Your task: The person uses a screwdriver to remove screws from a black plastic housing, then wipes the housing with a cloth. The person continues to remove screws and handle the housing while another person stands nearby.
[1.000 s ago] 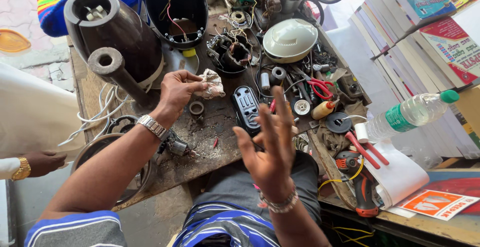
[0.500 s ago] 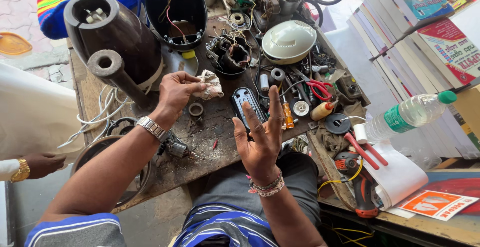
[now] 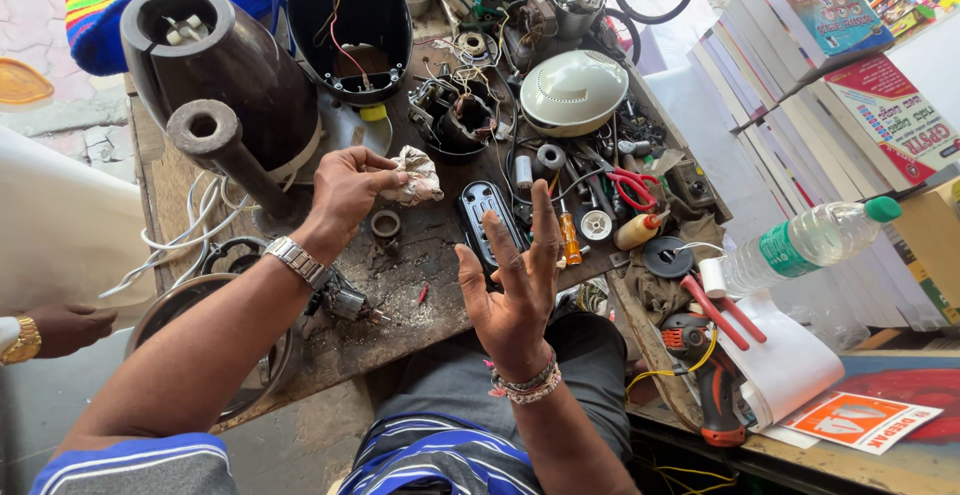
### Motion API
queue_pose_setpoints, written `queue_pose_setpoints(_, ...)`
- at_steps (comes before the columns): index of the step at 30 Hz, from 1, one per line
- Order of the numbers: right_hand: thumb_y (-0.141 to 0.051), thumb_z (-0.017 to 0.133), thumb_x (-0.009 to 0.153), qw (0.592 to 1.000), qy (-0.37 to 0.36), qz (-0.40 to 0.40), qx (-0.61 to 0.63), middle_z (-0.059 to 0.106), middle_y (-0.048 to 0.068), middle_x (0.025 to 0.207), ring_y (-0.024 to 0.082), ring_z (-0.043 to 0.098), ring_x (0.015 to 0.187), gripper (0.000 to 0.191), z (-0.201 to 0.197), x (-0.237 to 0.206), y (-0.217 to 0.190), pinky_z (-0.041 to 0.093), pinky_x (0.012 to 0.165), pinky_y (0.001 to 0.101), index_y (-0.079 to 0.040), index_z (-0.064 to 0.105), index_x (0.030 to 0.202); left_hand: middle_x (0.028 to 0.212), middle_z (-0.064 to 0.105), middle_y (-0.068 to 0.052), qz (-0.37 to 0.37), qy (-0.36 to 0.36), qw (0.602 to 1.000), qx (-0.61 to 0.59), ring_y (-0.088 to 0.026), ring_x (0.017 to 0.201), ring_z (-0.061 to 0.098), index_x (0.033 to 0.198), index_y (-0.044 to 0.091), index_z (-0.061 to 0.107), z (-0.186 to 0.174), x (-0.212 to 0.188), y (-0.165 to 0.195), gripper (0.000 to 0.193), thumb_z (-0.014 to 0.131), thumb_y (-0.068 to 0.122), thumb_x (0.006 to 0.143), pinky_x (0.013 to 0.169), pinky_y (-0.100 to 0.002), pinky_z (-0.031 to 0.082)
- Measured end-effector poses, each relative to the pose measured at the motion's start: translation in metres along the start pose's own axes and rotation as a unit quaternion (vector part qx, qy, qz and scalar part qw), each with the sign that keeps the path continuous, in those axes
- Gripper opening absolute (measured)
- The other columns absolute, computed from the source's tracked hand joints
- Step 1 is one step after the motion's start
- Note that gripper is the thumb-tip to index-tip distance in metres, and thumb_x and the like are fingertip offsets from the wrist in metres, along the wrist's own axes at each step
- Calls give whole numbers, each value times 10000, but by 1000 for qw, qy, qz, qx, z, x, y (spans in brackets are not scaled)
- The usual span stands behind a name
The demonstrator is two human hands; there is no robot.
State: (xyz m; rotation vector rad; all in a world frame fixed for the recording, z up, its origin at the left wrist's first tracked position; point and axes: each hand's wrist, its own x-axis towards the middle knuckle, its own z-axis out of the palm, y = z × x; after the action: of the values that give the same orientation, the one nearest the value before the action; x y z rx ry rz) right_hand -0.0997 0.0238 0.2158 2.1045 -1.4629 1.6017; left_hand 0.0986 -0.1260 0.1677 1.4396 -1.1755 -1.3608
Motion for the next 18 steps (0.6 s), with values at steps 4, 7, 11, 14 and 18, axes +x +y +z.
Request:
queue_pose_setpoints(4,-128,840,915,998,-11,43,33,350,242,1633,393,453,1486,553,-1,-2,1,480,897,276,-173,601,1411,908,781,-130,1,-5,1000,-6,-124,766,758,966,-11,724,1,1,-1,164,798,23,824,661,-205,614)
queue_pose_setpoints(7,-123,837,925,998,-21,49,42,351,239,1639,389,450,1498,548,-3,-4,1,523,861,245,-177,600,1416,903,776,-132,3,-3,1000,-5,-126,763,752,959,-13,721,0,1,-3,159,800,18,824,657,-205,616)
queue_pose_setpoints(11,-123,840,921,1000,-4,3,1,360,189,1659,364,429,1530,588,-5,-4,1,477,1178,434,-163,577,1445,894,768,-136,0,-5,1000,-16,-135,752,755,955,-20,708,0,1,-3,150,787,8,830,653,-210,623)
queue_pose_setpoints(14,-119,828,941,999,-13,29,23,375,209,1641,385,436,1515,556,-7,-5,1,509,1136,366,-161,582,1438,891,766,-140,-2,-10,1000,-21,-136,754,757,959,-20,705,0,0,-1,147,781,5,836,656,-206,622)
queue_pose_setpoints(18,-104,823,933,1000,-18,19,7,401,185,1632,370,457,1507,537,-10,-4,6,436,1234,457,-128,592,1416,882,767,-137,-3,-11,1000,-17,-138,766,769,956,-21,701,1,-2,0,138,773,1,841,663,-203,625)
